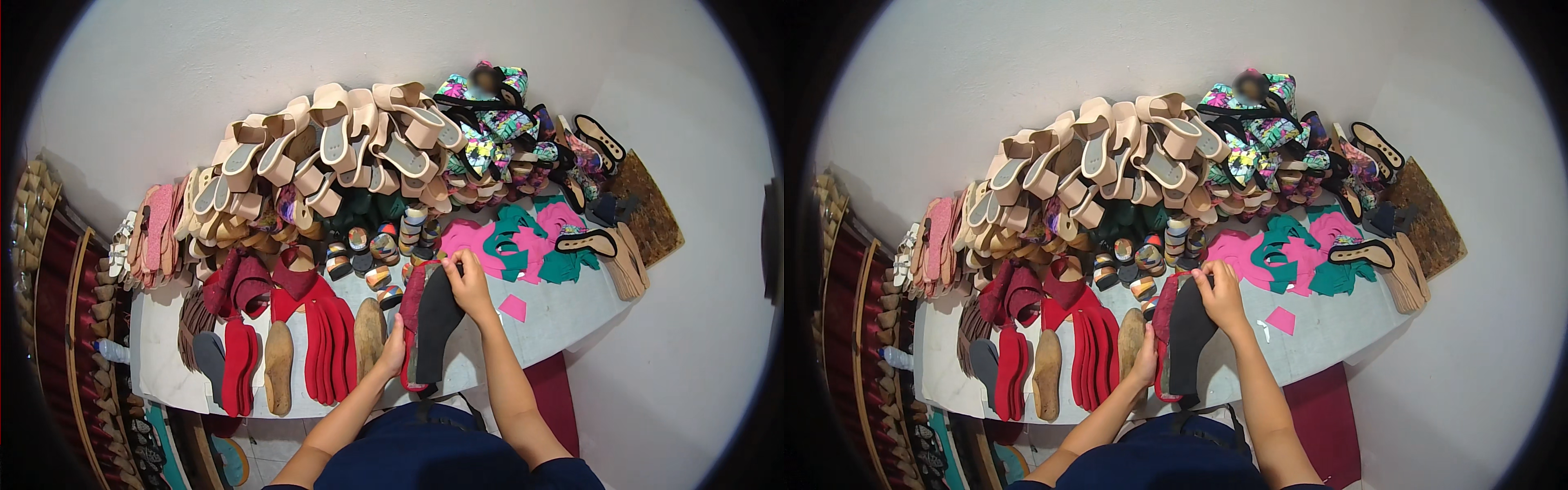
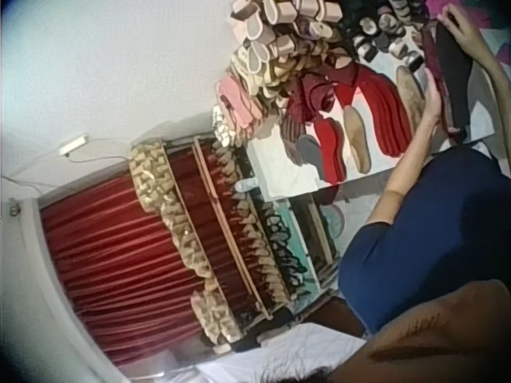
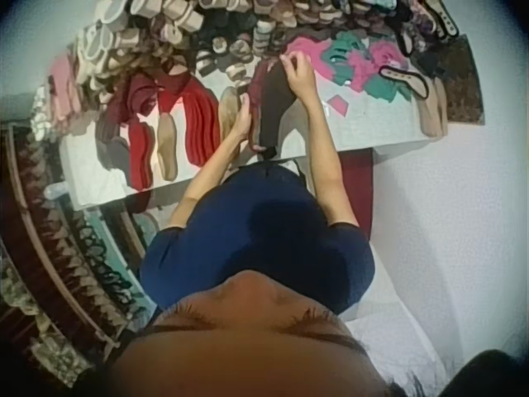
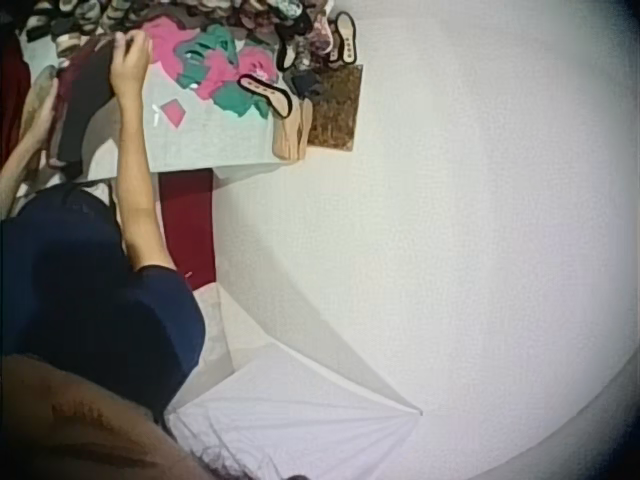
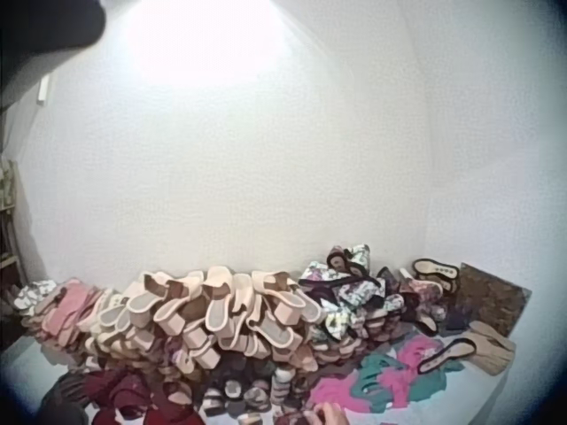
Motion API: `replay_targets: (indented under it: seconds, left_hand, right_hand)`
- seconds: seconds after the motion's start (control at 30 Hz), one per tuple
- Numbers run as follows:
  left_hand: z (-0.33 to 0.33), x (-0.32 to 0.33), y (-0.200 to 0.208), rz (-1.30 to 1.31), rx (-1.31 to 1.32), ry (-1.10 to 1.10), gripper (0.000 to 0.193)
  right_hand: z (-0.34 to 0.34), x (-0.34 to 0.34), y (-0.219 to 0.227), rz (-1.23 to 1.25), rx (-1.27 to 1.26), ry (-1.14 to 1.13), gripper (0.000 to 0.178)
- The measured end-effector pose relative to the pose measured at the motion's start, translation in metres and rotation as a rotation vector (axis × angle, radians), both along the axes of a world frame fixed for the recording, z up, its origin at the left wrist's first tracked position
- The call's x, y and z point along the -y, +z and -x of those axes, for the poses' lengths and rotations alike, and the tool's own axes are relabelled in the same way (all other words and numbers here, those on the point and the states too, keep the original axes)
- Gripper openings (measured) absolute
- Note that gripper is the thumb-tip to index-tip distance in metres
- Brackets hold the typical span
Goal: Assemble different components of sandals like soles and uppers.
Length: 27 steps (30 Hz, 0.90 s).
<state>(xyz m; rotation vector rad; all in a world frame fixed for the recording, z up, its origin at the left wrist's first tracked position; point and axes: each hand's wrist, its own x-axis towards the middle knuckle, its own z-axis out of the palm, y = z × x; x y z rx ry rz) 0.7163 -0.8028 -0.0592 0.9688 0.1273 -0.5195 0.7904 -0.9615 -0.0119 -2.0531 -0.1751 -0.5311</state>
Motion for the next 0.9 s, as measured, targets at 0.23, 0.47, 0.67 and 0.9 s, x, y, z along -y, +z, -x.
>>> replay_targets:
  seconds: [0.23,0.47,0.67,0.9]
  left_hand:
    - [-0.005,0.002,0.004,0.041,0.036,-0.014,0.063]
    - [-0.009,-0.007,-0.001,0.126,0.029,-0.135,0.062]
    - [-0.005,-0.002,0.004,0.065,0.052,-0.061,0.062]
    - [-0.007,-0.003,-0.003,0.051,0.122,-0.068,0.066]
  right_hand:
    - [-0.01,-0.01,0.002,-0.126,-0.093,-0.017,0.026]
    - [-0.014,-0.015,-0.002,-0.088,-0.086,-0.103,0.026]
    - [-0.018,-0.011,0.011,-0.108,-0.068,-0.012,0.026]
    - [-0.018,-0.008,0.014,-0.186,-0.057,0.036,0.025]
